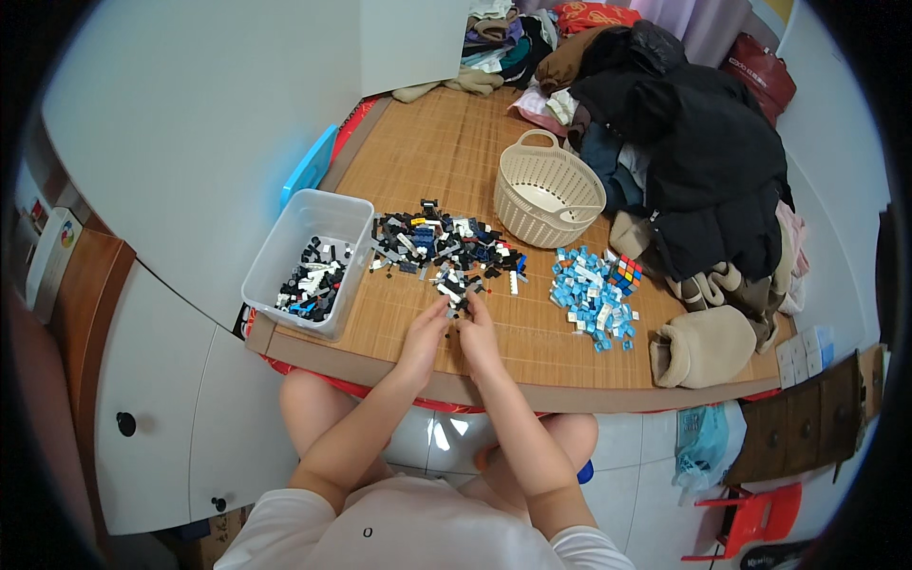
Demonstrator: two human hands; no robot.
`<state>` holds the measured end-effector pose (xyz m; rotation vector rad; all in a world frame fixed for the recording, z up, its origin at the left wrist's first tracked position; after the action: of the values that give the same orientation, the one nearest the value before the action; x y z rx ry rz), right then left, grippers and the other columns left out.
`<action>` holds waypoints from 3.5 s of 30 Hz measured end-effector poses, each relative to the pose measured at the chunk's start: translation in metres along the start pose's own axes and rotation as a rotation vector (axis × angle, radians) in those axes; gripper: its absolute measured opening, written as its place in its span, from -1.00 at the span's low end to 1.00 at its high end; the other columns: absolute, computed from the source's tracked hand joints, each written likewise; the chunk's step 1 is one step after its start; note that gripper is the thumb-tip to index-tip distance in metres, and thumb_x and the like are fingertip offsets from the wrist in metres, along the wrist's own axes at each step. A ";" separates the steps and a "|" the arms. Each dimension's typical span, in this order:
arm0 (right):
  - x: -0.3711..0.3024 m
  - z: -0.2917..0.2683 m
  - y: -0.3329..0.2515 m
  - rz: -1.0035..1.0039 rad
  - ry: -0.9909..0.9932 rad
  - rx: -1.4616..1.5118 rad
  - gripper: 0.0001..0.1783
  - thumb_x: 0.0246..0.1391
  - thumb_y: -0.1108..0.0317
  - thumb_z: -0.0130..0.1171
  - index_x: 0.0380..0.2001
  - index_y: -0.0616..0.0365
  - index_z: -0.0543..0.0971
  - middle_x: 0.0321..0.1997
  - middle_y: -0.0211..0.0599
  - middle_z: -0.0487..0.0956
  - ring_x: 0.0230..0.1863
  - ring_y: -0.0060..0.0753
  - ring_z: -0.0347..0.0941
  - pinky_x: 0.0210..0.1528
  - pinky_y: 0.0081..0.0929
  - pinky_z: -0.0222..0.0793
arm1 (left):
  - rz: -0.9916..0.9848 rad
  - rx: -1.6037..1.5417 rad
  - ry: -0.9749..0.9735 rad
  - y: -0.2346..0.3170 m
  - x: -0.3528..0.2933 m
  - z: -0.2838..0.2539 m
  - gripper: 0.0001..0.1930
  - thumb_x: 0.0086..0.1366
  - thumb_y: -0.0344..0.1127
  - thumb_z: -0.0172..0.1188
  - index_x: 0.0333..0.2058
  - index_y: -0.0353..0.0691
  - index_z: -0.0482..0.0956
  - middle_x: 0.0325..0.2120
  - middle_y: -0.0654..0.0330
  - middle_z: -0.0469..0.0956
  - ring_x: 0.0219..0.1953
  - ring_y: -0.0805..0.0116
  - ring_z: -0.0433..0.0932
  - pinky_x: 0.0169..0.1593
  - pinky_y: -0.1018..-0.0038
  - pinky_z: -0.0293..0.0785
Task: The person sits at a table and assembles small plastic bricks by hand, picking pieces from piles and a container and connecting them into a small structure. The person repeatedly picks, aligns, and snaps bricks together, occasionally placing the growing assembly back on the table.
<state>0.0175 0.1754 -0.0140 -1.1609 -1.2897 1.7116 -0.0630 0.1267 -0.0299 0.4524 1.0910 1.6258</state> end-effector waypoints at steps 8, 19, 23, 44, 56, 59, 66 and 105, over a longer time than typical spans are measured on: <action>-0.014 -0.003 0.011 -0.006 -0.046 -0.107 -0.39 -0.04 0.65 -0.18 0.17 0.26 0.15 0.18 -0.12 0.24 0.19 -0.29 0.14 0.21 -0.46 0.01 | 0.000 0.111 -0.045 -0.001 -0.004 0.002 -0.48 0.17 -0.49 -0.13 0.15 -0.39 0.13 0.18 0.00 0.12 0.27 0.27 0.01 0.25 0.45 -0.05; -0.047 -0.022 0.016 -0.030 -0.019 0.135 -0.39 -0.03 0.64 -0.13 0.17 0.28 0.14 0.22 -0.13 0.19 0.27 -0.34 0.05 0.27 -0.48 -0.08 | -0.032 0.019 -0.039 0.011 -0.034 -0.008 -0.51 0.20 -0.50 -0.16 0.15 -0.40 0.15 0.16 0.00 0.16 0.25 0.27 0.06 0.25 0.44 -0.04; -0.048 -0.013 0.016 -0.018 -0.007 0.147 -0.38 -0.05 0.64 -0.13 0.17 0.30 0.13 0.21 -0.12 0.19 0.27 -0.33 0.04 0.27 -0.49 -0.09 | 0.016 0.050 -0.017 0.006 -0.036 -0.011 -0.53 0.20 -0.50 -0.16 0.13 -0.43 0.17 0.15 0.00 0.18 0.23 0.28 0.10 0.24 0.45 -0.01; -0.042 0.000 0.017 -0.098 0.127 0.164 -0.36 -0.12 0.71 -0.30 0.16 0.30 0.12 0.20 -0.05 0.15 0.26 -0.27 0.02 0.28 -0.47 -0.12 | 0.044 -0.100 0.034 -0.008 -0.031 0.007 -0.52 0.19 -0.54 -0.20 0.13 -0.41 0.14 0.11 -0.03 0.18 0.18 0.28 0.15 0.20 0.47 0.06; -0.042 0.004 0.014 -0.025 0.079 0.173 -0.43 -0.02 0.66 -0.26 0.16 0.29 0.14 0.21 -0.05 0.17 0.24 -0.28 0.07 0.25 -0.52 -0.06 | -0.015 -0.157 0.006 -0.015 -0.027 0.013 -0.50 0.18 -0.55 -0.21 0.14 -0.47 0.08 0.17 -0.08 0.10 0.24 0.25 0.06 0.24 0.44 0.01; -0.040 0.001 0.015 -0.079 0.082 0.184 -0.43 -0.01 0.66 -0.28 0.15 0.29 0.13 0.21 -0.04 0.17 0.25 -0.26 0.06 0.25 -0.50 -0.06 | -0.016 -0.192 -0.004 -0.017 -0.030 0.016 -0.51 0.20 -0.53 -0.21 0.15 -0.47 0.08 0.17 -0.06 0.11 0.23 0.26 0.09 0.23 0.44 0.04; -0.037 0.001 0.021 -0.119 0.090 0.032 -0.45 -0.02 0.67 -0.29 0.14 0.34 0.14 0.20 -0.04 0.17 0.25 -0.26 0.07 0.25 -0.48 -0.04 | -0.018 -0.199 0.018 -0.023 -0.033 0.008 -0.52 0.24 -0.48 -0.20 0.15 -0.45 0.08 0.17 -0.01 0.12 0.21 0.29 0.13 0.22 0.44 0.07; -0.086 0.077 -0.063 -0.262 -0.073 0.483 -0.61 0.12 0.57 -0.17 0.05 0.32 0.28 0.10 -0.15 0.31 0.16 -0.39 0.20 0.19 -0.51 0.09 | 0.340 -0.378 0.090 0.109 -0.094 0.004 -0.47 0.16 -0.47 -0.22 0.13 -0.55 0.04 0.16 -0.11 0.06 0.27 0.19 -0.02 0.31 0.38 -0.10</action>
<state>-0.0220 0.0886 0.0761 -0.6258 -0.9427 1.7465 -0.0874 0.0423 0.0845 0.3264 0.7715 2.1178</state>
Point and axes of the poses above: each hand's wrist, its own x-axis towards the middle knuckle, its own z-axis out of the palm, y = z × x, the point moved 10 cm from there along x, towards the middle knuckle
